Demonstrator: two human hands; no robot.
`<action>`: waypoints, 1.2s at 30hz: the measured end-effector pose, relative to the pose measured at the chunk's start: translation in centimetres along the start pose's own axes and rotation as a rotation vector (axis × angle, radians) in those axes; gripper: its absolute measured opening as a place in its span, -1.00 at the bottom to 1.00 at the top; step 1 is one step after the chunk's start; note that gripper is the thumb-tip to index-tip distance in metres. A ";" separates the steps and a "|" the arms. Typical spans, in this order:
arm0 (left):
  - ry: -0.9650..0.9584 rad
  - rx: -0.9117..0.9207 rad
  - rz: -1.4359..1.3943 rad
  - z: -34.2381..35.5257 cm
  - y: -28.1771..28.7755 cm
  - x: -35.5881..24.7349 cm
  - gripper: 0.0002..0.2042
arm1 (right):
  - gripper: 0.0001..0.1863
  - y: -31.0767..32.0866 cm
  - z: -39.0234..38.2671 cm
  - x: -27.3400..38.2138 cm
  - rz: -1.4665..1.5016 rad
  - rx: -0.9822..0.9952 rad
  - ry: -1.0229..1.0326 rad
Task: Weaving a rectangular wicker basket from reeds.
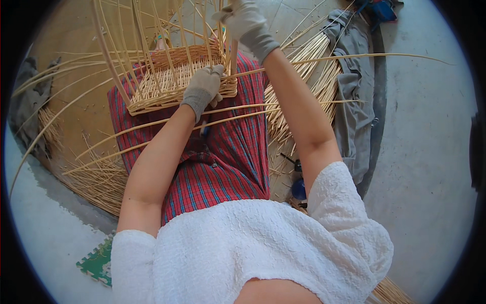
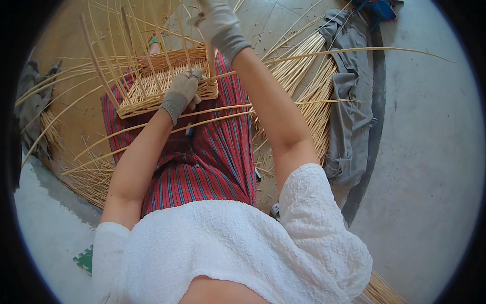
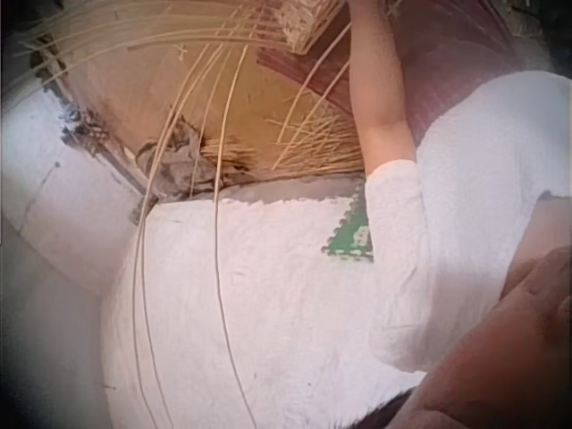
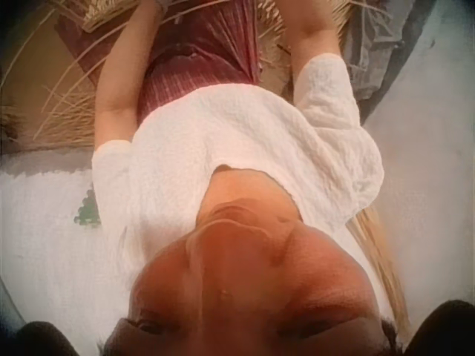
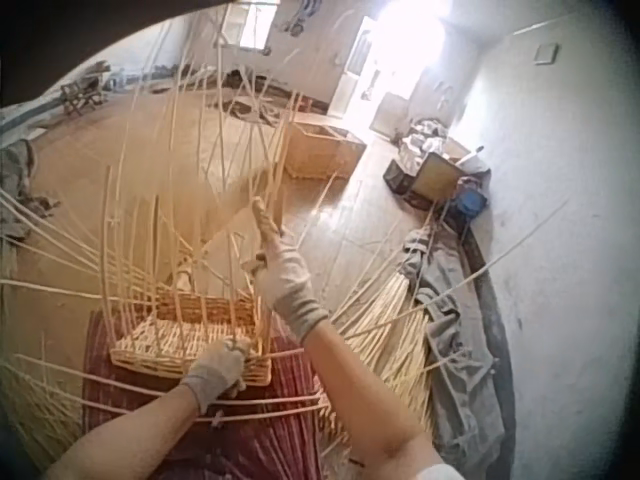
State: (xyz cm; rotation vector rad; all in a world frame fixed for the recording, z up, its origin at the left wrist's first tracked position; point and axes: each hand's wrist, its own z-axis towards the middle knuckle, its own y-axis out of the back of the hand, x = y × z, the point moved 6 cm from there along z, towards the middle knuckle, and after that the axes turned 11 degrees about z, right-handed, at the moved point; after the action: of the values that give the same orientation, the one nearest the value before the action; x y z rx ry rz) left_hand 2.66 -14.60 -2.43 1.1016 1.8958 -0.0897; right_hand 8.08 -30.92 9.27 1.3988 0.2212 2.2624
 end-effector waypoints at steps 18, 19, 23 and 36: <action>-0.668 -0.715 1.158 -9.2 9.5 1.5 -0.34 | 0.02 -6.9 -16.5 5.0 -0.757 0.128 -0.065; -0.692 -0.723 1.111 -8.6 9.7 1.2 -0.34 | 0.04 -7.0 -15.7 4.6 -0.800 0.053 -0.053; -0.670 -0.781 1.122 -7.8 9.6 -1.7 -0.35 | 0.07 -6.3 -12.6 4.4 -0.908 -0.025 -0.093; -0.598 -1.053 1.224 -5.1 10.4 -2.6 -0.50 | -0.22 -6.3 -9.1 4.0 -0.999 -0.141 -0.020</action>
State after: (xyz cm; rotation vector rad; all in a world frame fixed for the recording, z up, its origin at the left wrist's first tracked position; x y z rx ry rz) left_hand 7.24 -7.68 6.10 1.0679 0.3460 1.0166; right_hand 0.49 -22.60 5.83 0.9138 0.5865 1.3943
